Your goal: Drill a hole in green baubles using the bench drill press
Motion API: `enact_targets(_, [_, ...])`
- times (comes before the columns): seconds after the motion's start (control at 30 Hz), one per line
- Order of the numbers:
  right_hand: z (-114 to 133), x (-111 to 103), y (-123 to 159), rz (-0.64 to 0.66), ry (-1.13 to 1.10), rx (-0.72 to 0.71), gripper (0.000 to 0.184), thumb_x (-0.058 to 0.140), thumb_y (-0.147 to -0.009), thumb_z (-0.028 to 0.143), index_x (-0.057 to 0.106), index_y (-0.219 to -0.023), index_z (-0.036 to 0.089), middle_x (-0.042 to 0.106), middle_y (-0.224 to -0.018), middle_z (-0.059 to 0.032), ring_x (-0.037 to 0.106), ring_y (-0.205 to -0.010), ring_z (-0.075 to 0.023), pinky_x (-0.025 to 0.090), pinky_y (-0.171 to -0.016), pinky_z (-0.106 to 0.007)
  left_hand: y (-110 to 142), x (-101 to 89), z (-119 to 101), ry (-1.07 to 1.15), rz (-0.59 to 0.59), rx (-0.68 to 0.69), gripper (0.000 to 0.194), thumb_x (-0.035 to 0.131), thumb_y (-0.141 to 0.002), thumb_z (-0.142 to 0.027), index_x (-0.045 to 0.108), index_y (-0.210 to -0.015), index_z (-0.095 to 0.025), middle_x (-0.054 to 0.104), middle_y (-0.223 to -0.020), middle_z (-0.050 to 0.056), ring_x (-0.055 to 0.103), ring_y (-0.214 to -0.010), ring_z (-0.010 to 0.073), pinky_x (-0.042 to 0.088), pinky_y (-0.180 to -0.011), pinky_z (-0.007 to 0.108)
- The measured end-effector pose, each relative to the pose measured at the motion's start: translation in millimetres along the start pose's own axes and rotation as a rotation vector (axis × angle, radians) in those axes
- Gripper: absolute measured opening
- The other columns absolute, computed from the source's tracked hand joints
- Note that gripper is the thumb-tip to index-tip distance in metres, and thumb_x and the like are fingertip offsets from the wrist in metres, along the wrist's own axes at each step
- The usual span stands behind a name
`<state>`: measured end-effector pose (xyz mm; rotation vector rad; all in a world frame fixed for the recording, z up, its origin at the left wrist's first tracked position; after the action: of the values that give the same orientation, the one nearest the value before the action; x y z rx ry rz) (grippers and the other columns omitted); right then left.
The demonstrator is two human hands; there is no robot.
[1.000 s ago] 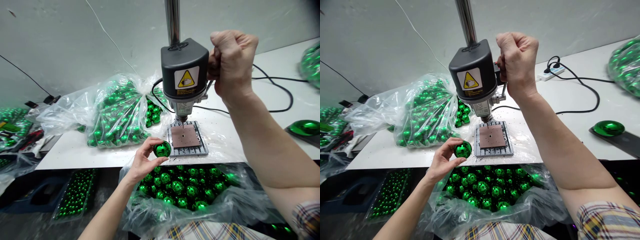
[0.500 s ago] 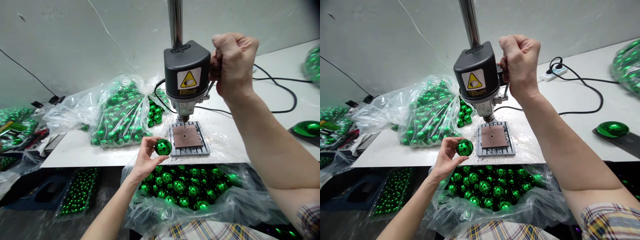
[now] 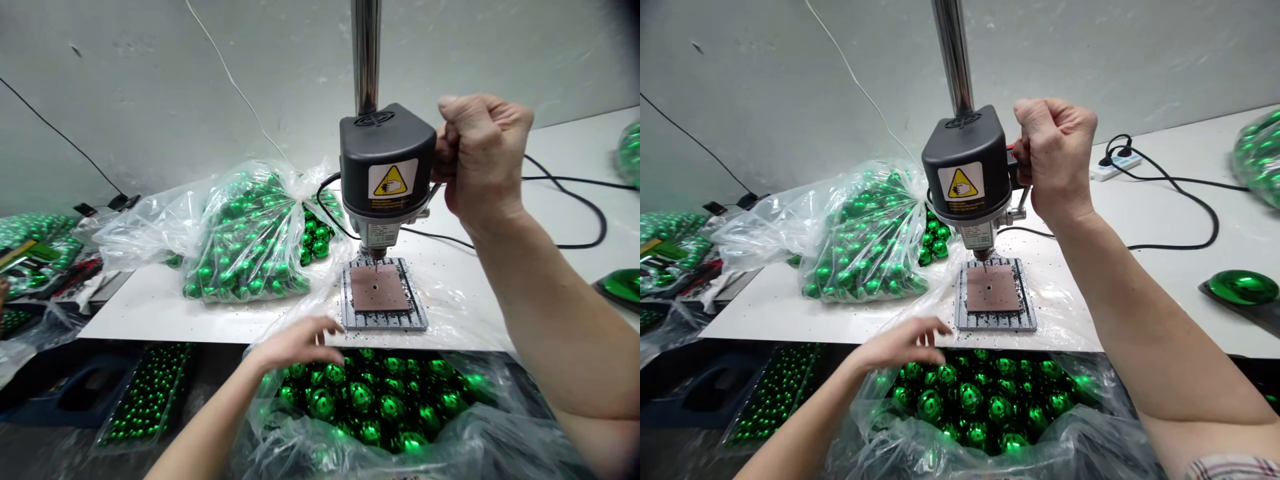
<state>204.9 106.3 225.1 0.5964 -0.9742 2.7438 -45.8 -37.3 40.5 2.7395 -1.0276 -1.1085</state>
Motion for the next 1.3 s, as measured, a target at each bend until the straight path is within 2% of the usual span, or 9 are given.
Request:
enact_targets(0.1, [0.8,0.5,0.0,-0.004,0.004,-0.01,0.042,0.074,-0.07,0.026,0.04,-0.046,0.023,0.032,-0.04,0.0056,0.026,-0.033,-0.0075,0.01,-0.029,-0.026,-42.7,-64.1,1.9,-0.044,-0.46,0.014,0.024,0.057,-0.097,-0.036,0.07,-0.111,-0.021,0.072,-0.1,0.008,0.065,-0.089,0.0216,0.052,-0.079,0.035])
enact_targets(0.17, [1.1,0.5,-0.5,-0.005,0.011,-0.022,0.045,0.075,-0.071,0.027,0.039,-0.045,0.023,0.033,-0.04,0.0057,0.026,-0.032,-0.0072,0.01,-0.029,-0.026,-80.4,-96.0,13.2,-0.241,-0.616,-0.114,0.022,0.052,-0.096,-0.022,0.069,-0.111,-0.018,0.069,-0.104,0.011,0.064,-0.096,0.0239,0.05,-0.088,0.038])
enact_targets(0.37, [0.7,0.2,-0.5,-0.004,0.024,-0.017,0.046,0.073,-0.076,0.026,0.039,-0.046,0.021,0.033,-0.04,0.0066,0.028,-0.033,-0.0064,0.013,-0.029,-0.022,-158.5,-117.5,58.1,-0.464,-0.555,-0.349,0.037,0.073,-0.07,-0.003,0.07,-0.105,-0.014,0.064,-0.111,0.015,0.056,-0.117,0.0337,0.044,-0.102,0.043])
enact_targets(0.5, [0.7,1.3,1.8,0.002,-0.012,0.008,0.038,0.066,-0.077,0.019,0.042,-0.048,0.022,0.036,-0.042,0.0058,0.026,-0.034,-0.0067,0.011,-0.03,-0.023,-143.6,-117.3,58.9,-0.32,-0.68,-0.304,0.031,0.06,-0.092,-0.022,0.061,-0.122,-0.016,0.064,-0.112,0.014,0.061,-0.106,0.0262,0.049,-0.095,0.04])
enact_targets(0.6, [2.6,1.5,2.4,-0.007,-0.034,-0.021,0.038,0.065,-0.078,0.018,0.042,-0.048,0.022,0.037,-0.042,0.0051,0.025,-0.034,-0.0074,0.009,-0.03,-0.025,-115.9,-111.0,53.2,0.344,-0.777,-0.17,0.038,0.042,-0.102,-0.044,0.055,-0.129,-0.02,0.065,-0.112,0.012,0.066,-0.086,0.0208,0.056,-0.076,0.036])
enact_targets(0.67, [2.9,1.6,2.0,-0.016,-0.036,-0.027,0.04,0.067,-0.077,0.017,0.042,-0.046,0.022,0.035,-0.041,0.0051,0.025,-0.033,-0.0077,0.009,-0.03,-0.026,-100.5,-97.2,47.5,0.85,-0.712,-0.089,0.041,0.048,-0.1,-0.05,0.053,-0.129,-0.022,0.067,-0.11,0.011,0.069,-0.082,0.0209,0.056,-0.07,0.034])
enact_targets(0.77, [2.2,1.6,0.5,-0.032,-0.03,-0.017,0.042,0.063,-0.079,0.013,0.041,-0.044,0.022,0.033,-0.039,0.0047,0.025,-0.032,-0.0086,0.009,-0.03,-0.026,-79.0,-75.3,35.5,1.206,-0.591,-0.076,0.044,0.058,-0.097,-0.047,0.05,-0.133,-0.024,0.07,-0.108,0.011,0.072,-0.09,0.0233,0.058,-0.074,0.033])
enact_targets(1.03, [1.1,0.7,-2.1,-0.043,-0.018,-0.02,0.044,0.055,-0.083,0.006,0.044,-0.044,0.022,0.034,-0.039,0.0035,0.023,-0.033,-0.0098,0.007,-0.028,-0.028,-52.4,-33.3,12.2,1.422,-0.521,0.013,0.035,0.073,-0.088,-0.026,0.065,-0.121,-0.019,0.071,-0.114,0.009,0.069,-0.104,0.0223,0.056,-0.099,0.043])
enact_targets(1.3, [-1.5,0.0,-5.2,-0.043,-0.008,-0.038,0.047,0.054,-0.088,0.004,0.041,-0.046,0.023,0.034,-0.039,0.0047,0.022,-0.032,-0.0091,0.008,-0.027,-0.028,-65.3,9.7,18.4,1.483,-0.424,-0.105,0.042,0.081,-0.081,-0.042,0.069,-0.107,-0.012,0.073,-0.108,0.013,0.07,-0.092,0.02,0.058,-0.082,0.032])
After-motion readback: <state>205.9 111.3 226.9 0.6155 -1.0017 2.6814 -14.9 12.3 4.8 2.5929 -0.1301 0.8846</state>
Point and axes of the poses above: each hand's wrist, its own y-axis away from the middle knuckle, its own x-axis out of the palm, z = x × y, the point moved 6 cm from there along -y, towards the middle knuckle
